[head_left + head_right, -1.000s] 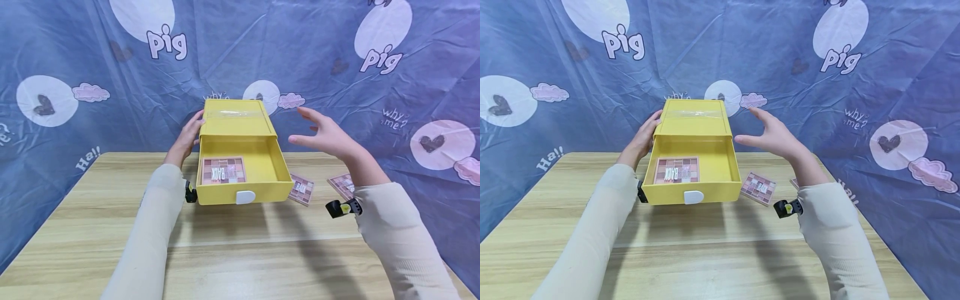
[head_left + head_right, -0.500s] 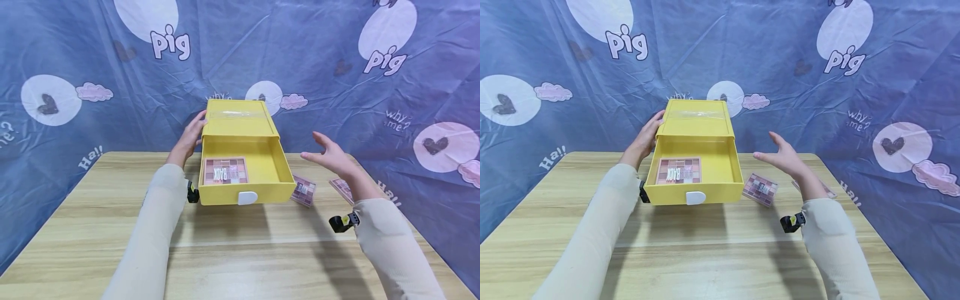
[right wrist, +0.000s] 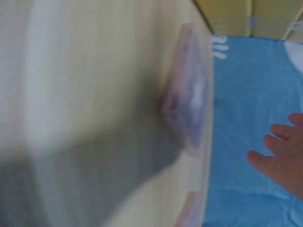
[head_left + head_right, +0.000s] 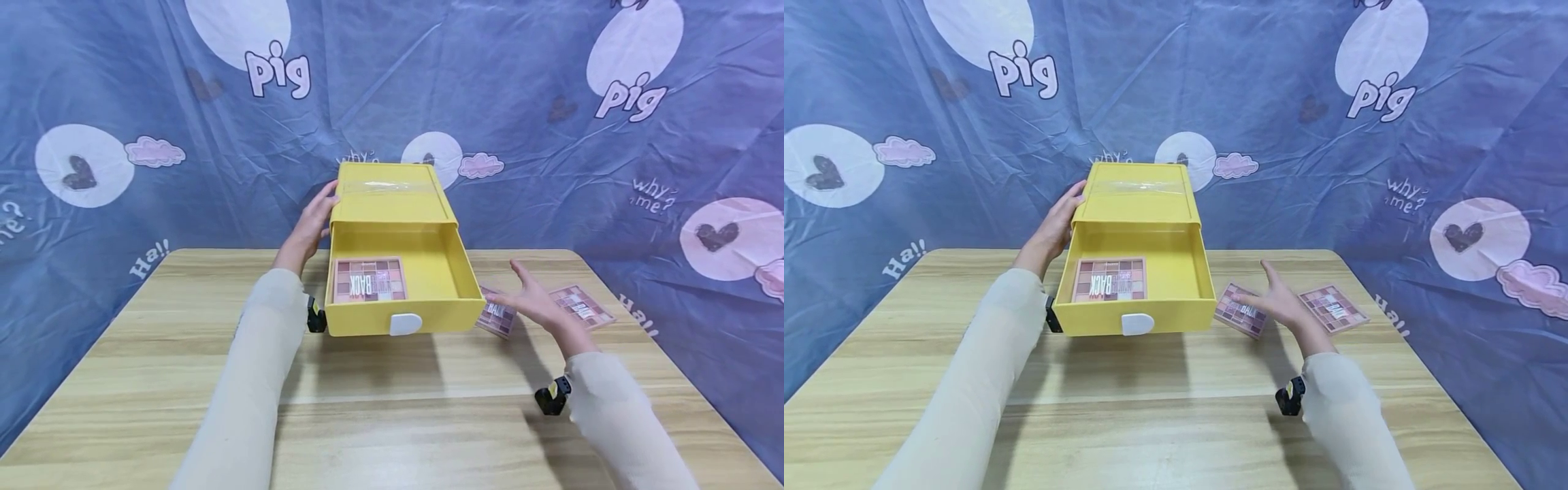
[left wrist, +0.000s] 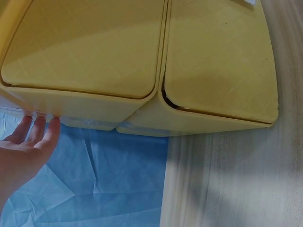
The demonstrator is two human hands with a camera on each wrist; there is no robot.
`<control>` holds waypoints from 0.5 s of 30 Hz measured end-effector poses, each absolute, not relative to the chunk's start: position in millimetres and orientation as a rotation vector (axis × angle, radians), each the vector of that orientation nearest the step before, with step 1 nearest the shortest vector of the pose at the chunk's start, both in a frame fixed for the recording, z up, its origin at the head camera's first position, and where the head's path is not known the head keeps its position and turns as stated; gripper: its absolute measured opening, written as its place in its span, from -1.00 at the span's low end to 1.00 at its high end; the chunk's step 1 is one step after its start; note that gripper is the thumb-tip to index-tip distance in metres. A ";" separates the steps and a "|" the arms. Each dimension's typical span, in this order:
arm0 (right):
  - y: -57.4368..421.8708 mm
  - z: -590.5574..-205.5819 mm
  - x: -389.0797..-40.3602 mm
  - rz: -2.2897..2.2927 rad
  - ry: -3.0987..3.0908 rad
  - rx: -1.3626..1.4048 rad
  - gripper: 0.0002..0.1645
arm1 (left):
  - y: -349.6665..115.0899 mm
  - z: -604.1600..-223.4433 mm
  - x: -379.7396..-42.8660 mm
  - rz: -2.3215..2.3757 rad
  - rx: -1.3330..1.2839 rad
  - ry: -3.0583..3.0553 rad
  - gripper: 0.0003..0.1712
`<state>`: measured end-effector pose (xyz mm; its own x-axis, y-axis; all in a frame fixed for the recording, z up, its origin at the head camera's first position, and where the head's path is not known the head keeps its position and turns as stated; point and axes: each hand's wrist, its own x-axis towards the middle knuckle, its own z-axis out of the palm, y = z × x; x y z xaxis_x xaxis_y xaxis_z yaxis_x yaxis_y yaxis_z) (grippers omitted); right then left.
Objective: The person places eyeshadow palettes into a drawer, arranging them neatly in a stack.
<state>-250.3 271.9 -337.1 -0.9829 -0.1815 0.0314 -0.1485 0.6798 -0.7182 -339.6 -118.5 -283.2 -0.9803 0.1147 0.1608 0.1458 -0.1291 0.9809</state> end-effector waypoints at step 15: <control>286.3 -386.5 -249.6 -1.322 2.671 -0.263 0.26 | -118.0 -284.2 -340.4 -2.341 -0.300 -2.032 -0.40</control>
<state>-249.6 286.3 -386.5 -0.9734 -0.2223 -0.0562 -0.0901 0.5961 -0.7978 -340.4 -118.0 -284.2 -0.9811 0.1052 0.1624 0.1460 -0.1485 0.9781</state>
